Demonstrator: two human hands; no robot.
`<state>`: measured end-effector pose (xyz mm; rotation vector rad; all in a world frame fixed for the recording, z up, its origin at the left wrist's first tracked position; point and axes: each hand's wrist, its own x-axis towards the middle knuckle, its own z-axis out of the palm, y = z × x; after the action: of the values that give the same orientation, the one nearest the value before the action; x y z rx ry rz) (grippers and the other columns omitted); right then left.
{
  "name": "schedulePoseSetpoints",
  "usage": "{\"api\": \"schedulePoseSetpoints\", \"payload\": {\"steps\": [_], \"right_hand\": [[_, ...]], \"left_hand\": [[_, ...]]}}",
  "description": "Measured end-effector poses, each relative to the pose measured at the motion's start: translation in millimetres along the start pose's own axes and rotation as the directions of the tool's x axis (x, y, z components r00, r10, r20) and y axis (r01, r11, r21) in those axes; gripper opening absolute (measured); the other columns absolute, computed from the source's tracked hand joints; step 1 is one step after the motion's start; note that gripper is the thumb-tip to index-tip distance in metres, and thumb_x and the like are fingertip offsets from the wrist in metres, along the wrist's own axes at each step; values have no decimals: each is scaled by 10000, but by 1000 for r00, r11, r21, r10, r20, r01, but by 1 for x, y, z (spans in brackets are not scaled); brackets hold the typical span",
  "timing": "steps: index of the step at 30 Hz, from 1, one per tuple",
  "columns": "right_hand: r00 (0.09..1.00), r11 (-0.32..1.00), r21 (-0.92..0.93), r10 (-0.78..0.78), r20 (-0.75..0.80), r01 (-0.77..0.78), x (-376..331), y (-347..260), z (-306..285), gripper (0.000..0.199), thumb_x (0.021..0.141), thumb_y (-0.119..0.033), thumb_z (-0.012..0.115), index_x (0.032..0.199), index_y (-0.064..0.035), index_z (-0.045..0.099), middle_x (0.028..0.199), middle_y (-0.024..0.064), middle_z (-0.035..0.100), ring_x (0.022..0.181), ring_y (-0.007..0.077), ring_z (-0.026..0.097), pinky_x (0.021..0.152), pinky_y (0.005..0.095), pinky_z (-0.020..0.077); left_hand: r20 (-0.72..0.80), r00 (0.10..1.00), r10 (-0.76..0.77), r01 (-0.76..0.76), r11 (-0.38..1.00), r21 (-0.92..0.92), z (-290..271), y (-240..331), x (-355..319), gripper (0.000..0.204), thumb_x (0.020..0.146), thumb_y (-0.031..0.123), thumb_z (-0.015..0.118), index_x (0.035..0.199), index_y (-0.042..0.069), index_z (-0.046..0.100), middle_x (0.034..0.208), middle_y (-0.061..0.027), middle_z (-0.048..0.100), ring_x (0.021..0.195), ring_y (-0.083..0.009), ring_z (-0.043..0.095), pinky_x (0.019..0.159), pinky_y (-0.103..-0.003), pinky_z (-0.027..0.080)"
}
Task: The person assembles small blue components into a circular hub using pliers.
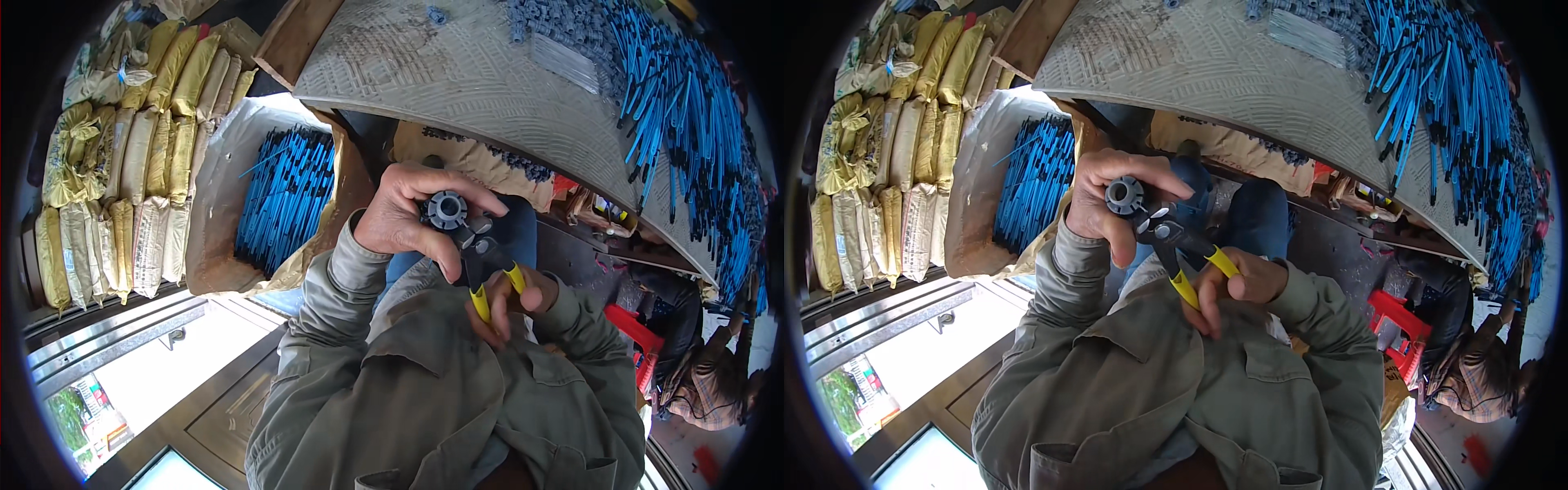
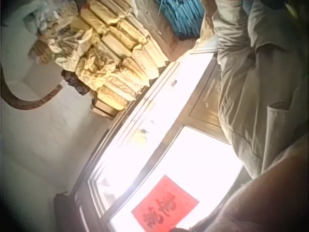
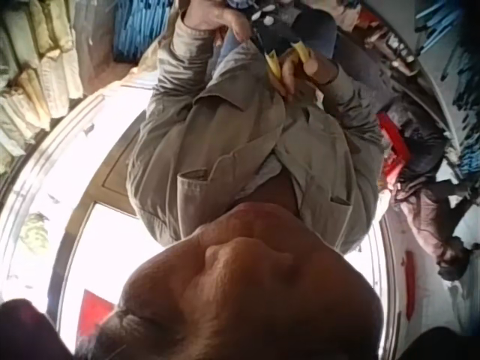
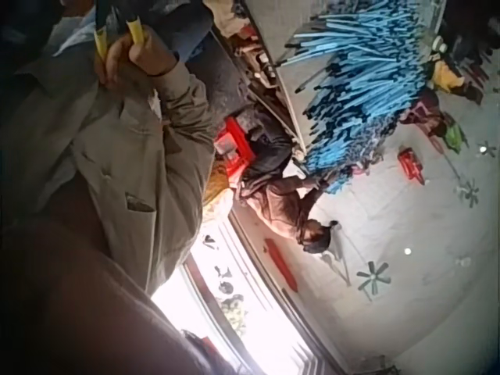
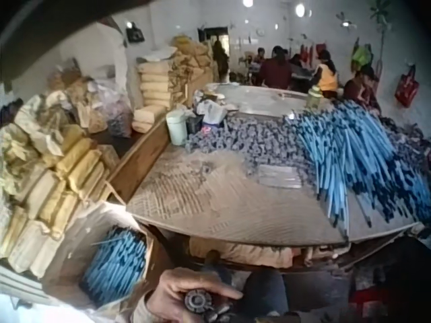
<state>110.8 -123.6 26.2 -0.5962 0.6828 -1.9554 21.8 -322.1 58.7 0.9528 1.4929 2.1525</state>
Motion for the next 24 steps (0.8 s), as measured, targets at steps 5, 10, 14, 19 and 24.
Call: {"api": "schedulePoseSetpoints", "payload": {"steps": [5, 10, 14, 19, 24], "right_hand": [[996, 995, -87, -50, -73, 43, 9, 9, 2, 629, 802, -616, 489, 575, -31, 524, 651, 149, 543, 549, 183, 501, 488, 298, 413], [977, 977, -198, -112, -179, 76, 12, 13, 18, 622, 833, -602, 465, 540, -53, 441, 637, 140, 516, 534, 159, 464, 481, 283, 396], [918, 949, -283, -233, -320, 142, 6, 14, 18, 455, 893, -447, 507, 659, -57, 493, 673, 90, 530, 539, 132, 464, 531, 280, 407], [845, 159, -977, -496, -201, -139, -14, -44, 22, 149, 859, -108, 583, 820, -9, 478, 887, 147, 563, 709, 219, 591, 650, 318, 470], [945, 374, -899, -135, -297, -229, -29, -106, 52, 162, 854, -40, 555, 948, -9, 427, 813, 121, 572, 629, 194, 601, 584, 302, 474]], "left_hand": [[46, 998, -42, 45, 995, -84, -4, 3, -2, 629, 406, 139, 878, 976, -13, 662, 894, -56, 655, 773, -111, 581, 717, -240, 453], [2, 1000, -26, 27, 997, -67, -2, 3, -8, 658, 390, 163, 875, 983, -19, 657, 869, -51, 649, 764, -105, 577, 693, -236, 450], [-107, 992, -63, 57, 997, -55, 5, 5, -11, 712, 419, 262, 871, 1024, -31, 635, 821, -44, 627, 759, -100, 575, 661, -240, 446], [-242, 963, 114, -101, 993, 65, 19, 4, -19, 755, 559, 453, 812, 1084, -44, 595, 789, -49, 586, 735, -108, 567, 634, -250, 439], [-266, 964, 32, 16, 984, 176, 34, 14, -22, 709, 666, 541, 720, 1048, -41, 585, 831, -75, 579, 738, -131, 554, 649, -259, 432]]}}
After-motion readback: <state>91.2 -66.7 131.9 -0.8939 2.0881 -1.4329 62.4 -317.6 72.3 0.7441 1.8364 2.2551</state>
